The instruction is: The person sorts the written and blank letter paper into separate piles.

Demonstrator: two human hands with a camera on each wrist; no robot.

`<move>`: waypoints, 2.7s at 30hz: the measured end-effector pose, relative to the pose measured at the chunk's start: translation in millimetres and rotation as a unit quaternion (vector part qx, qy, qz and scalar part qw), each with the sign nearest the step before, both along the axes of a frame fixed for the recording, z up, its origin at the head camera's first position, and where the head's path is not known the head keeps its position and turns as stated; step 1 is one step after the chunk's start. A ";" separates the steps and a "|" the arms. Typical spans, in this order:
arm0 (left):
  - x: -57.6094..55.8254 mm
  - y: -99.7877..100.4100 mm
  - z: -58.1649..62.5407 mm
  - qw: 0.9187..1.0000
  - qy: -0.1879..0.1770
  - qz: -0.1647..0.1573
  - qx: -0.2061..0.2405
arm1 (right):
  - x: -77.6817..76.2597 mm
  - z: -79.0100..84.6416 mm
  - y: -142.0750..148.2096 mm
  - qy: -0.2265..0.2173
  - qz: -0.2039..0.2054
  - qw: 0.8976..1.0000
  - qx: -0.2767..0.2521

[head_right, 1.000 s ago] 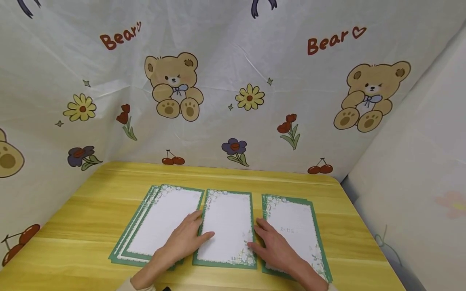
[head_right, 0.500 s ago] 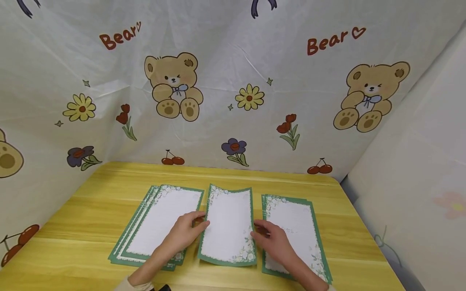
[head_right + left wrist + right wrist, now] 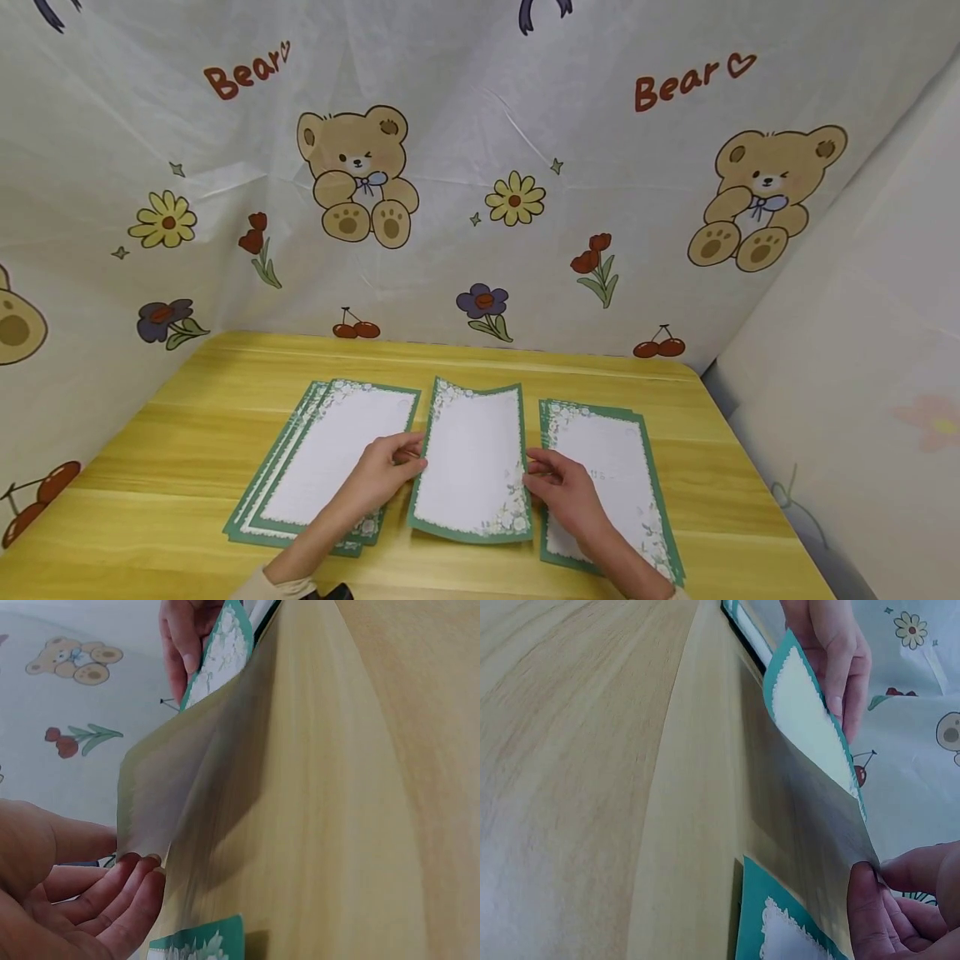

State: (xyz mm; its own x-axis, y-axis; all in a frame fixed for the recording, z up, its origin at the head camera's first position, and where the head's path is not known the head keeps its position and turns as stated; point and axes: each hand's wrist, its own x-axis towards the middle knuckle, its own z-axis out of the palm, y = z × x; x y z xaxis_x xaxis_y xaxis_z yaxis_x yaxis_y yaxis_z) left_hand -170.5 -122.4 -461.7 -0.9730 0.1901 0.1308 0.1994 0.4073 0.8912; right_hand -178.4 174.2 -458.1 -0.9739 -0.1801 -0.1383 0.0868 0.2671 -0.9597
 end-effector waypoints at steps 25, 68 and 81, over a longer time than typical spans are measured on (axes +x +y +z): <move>-6.1 -16.1 14.0 0.995 -0.014 0.030 0.092 | -2.5 14.1 -3.6 0.012 -0.032 0.998 -0.043; 12.7 -103.7 30.3 0.984 -0.074 0.151 0.056 | -9.0 7.0 -107.9 0.034 0.055 0.989 -0.135; 32.2 -135.4 26.8 0.983 -0.072 0.169 0.002 | 4.9 -9.7 -148.4 0.027 0.071 0.980 -0.184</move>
